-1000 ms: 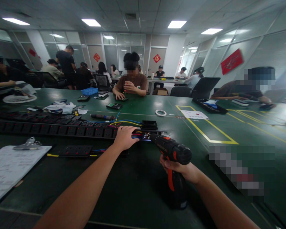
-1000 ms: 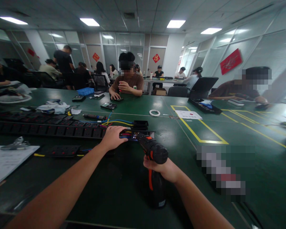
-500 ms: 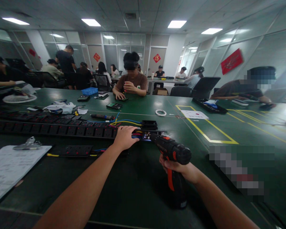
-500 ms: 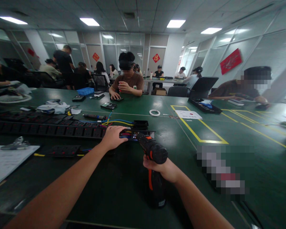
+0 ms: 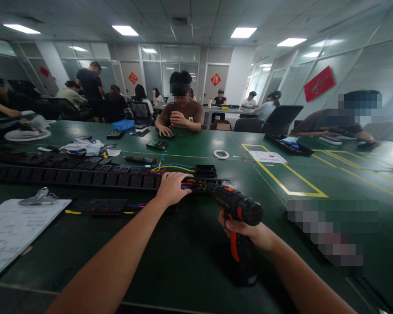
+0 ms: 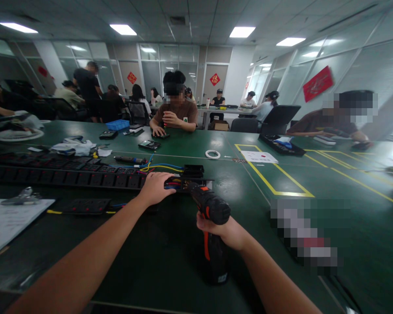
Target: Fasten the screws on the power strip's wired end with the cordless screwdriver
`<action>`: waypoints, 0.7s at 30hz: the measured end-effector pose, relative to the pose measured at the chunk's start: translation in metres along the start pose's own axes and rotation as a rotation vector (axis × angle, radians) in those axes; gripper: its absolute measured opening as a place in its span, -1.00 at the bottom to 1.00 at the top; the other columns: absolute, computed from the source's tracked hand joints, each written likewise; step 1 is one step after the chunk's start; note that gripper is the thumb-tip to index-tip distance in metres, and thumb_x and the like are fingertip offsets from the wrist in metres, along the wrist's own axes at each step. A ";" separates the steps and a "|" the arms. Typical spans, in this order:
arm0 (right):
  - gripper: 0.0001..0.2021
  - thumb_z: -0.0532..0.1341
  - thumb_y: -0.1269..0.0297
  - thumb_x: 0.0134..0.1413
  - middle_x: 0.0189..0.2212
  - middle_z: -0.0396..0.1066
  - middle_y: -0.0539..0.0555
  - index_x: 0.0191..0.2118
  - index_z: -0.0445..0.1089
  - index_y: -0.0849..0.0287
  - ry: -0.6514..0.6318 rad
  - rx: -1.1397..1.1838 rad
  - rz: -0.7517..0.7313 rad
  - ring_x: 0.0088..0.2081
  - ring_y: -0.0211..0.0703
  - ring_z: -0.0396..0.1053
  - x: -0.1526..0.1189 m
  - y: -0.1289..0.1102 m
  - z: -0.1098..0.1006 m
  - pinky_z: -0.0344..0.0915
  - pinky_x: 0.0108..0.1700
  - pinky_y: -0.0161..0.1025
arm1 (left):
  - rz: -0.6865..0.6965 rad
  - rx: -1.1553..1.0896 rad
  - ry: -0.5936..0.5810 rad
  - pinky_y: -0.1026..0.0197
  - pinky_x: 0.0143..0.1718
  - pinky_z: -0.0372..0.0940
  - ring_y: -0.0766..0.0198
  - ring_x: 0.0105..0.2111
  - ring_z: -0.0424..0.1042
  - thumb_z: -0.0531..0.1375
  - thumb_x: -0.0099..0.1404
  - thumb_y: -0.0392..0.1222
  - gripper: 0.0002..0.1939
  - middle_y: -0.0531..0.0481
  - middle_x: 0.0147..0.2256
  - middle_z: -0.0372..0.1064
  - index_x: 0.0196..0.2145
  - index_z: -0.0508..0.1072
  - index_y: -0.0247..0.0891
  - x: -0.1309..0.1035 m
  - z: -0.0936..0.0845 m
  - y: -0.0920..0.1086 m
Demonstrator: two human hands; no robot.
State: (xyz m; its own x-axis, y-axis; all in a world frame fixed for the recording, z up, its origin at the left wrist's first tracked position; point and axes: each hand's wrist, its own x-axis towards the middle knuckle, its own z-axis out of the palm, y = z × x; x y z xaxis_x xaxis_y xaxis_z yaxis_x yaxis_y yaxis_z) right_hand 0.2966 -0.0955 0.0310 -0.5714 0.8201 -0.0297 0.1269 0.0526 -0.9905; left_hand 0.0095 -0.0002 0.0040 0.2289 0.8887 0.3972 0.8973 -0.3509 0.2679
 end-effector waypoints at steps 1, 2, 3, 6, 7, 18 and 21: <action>-0.54 0.43 -0.15 -0.01 -0.39 0.38 0.03 -0.27 0.46 0.18 -0.002 0.000 -0.002 -0.37 -0.14 0.31 0.000 0.000 0.000 0.25 -0.33 -0.20 | 0.000 0.000 0.000 -0.14 0.28 0.04 -0.06 0.22 0.35 0.37 0.25 0.07 -0.43 -0.08 0.21 0.44 0.17 0.46 -0.09 0.000 0.000 0.000; -0.54 0.42 -0.15 0.00 -0.40 0.38 0.03 -0.27 0.46 0.19 -0.006 -0.002 -0.002 -0.38 -0.14 0.30 0.000 -0.001 0.000 0.24 -0.33 -0.21 | -0.001 0.000 0.000 -0.14 0.27 0.05 -0.06 0.22 0.35 0.37 0.25 0.07 -0.43 -0.08 0.21 0.44 0.17 0.46 -0.10 0.000 0.001 -0.001; -0.54 0.42 -0.15 0.00 -0.41 0.37 0.02 -0.27 0.46 0.19 -0.008 -0.003 -0.003 -0.38 -0.15 0.30 0.000 -0.001 0.001 0.23 -0.33 -0.21 | -0.002 0.001 -0.002 -0.14 0.27 0.05 -0.06 0.21 0.35 0.37 0.24 0.06 -0.43 -0.08 0.21 0.44 0.17 0.46 -0.09 0.000 0.001 -0.001; -0.55 0.42 -0.14 0.01 -0.40 0.38 0.02 -0.27 0.46 0.19 -0.008 -0.006 -0.014 -0.38 -0.15 0.30 0.000 -0.001 0.000 0.23 -0.33 -0.21 | -0.004 0.005 -0.006 -0.14 0.27 0.04 -0.06 0.22 0.34 0.37 0.25 0.06 -0.43 -0.07 0.21 0.43 0.18 0.46 -0.08 0.000 0.002 -0.002; -0.56 0.42 -0.13 0.02 -0.40 0.38 0.03 -0.27 0.46 0.19 -0.008 -0.006 -0.018 -0.38 -0.14 0.30 0.000 0.000 0.000 0.24 -0.32 -0.20 | -0.004 0.006 -0.007 -0.15 0.28 0.04 -0.06 0.22 0.34 0.37 0.25 0.07 -0.43 -0.07 0.21 0.43 0.18 0.46 -0.08 0.000 0.001 -0.002; -0.52 0.45 -0.13 -0.03 -0.32 0.40 0.06 -0.22 0.47 0.19 0.006 0.032 0.000 -0.35 -0.14 0.33 0.002 0.006 -0.001 0.29 -0.31 -0.19 | 0.001 0.001 0.003 -0.15 0.29 0.03 -0.06 0.22 0.34 0.37 0.25 0.08 -0.43 -0.08 0.20 0.44 0.17 0.46 -0.08 0.000 0.002 -0.002; -0.53 0.45 -0.14 -0.02 -0.35 0.39 0.04 -0.25 0.47 0.20 -0.003 0.017 -0.004 -0.36 -0.15 0.32 0.001 0.005 -0.002 0.27 -0.31 -0.20 | -0.003 -0.007 -0.001 -0.15 0.28 0.03 -0.07 0.22 0.34 0.36 0.25 0.09 -0.43 -0.08 0.21 0.43 0.18 0.46 -0.07 0.000 0.004 -0.003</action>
State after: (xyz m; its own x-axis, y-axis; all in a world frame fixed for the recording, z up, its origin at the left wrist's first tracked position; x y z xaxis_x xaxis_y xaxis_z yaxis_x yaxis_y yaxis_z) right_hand 0.2977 -0.0933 0.0267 -0.5742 0.8183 -0.0260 0.1106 0.0460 -0.9928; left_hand 0.0081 0.0023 0.0000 0.2264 0.8902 0.3955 0.8954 -0.3500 0.2752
